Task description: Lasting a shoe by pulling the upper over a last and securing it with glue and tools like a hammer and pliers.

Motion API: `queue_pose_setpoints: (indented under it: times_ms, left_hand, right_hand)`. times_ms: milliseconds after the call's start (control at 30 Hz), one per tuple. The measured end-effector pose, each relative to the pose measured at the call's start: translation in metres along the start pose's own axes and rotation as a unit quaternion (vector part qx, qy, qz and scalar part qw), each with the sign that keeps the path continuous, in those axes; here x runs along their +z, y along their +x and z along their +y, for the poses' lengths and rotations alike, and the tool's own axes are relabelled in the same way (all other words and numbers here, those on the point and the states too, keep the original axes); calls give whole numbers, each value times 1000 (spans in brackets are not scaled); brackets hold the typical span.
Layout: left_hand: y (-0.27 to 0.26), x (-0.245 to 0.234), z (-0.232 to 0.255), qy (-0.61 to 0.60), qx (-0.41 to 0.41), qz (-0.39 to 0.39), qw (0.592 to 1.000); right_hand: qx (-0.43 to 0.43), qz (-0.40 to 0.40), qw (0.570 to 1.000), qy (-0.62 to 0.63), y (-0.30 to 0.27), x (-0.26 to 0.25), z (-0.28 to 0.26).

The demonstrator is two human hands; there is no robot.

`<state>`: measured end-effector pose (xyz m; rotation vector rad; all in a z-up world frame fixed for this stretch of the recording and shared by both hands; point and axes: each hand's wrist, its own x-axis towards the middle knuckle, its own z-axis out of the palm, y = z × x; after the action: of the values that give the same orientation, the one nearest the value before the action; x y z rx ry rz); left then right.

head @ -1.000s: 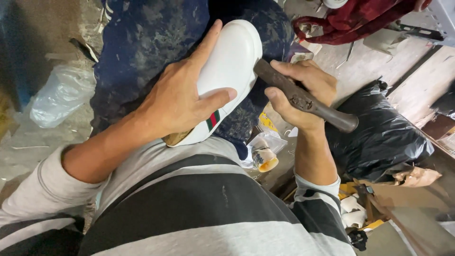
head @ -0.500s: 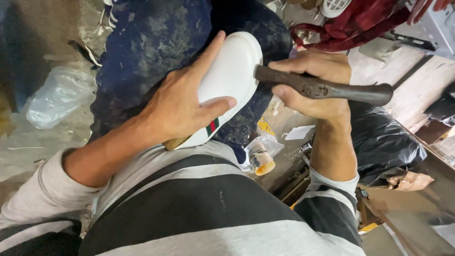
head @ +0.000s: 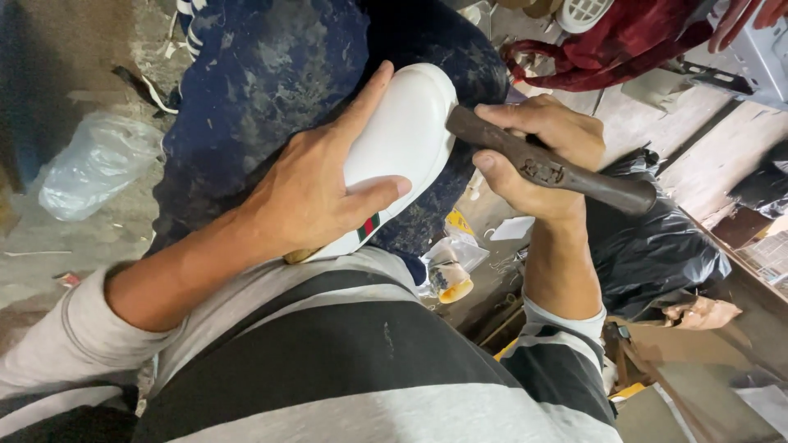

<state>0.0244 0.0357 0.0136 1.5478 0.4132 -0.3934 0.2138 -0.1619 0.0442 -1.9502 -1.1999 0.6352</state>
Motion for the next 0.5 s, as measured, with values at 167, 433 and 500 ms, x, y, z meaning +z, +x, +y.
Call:
queue_pose_setpoints:
  times_ms: [167, 433, 500]
  left_hand:
    - [1, -1, 2, 3, -36, -15, 999]
    - [4, -1, 12, 22, -57, -7, 998]
    - [0, -8, 32, 12, -137, -40, 990]
  right_hand:
    - [-2, -42, 999, 30, 12, -7, 3]
    - [103, -282, 953, 31, 72, -41, -5]
    - [64, -262, 960, 78, 58, -43, 10]
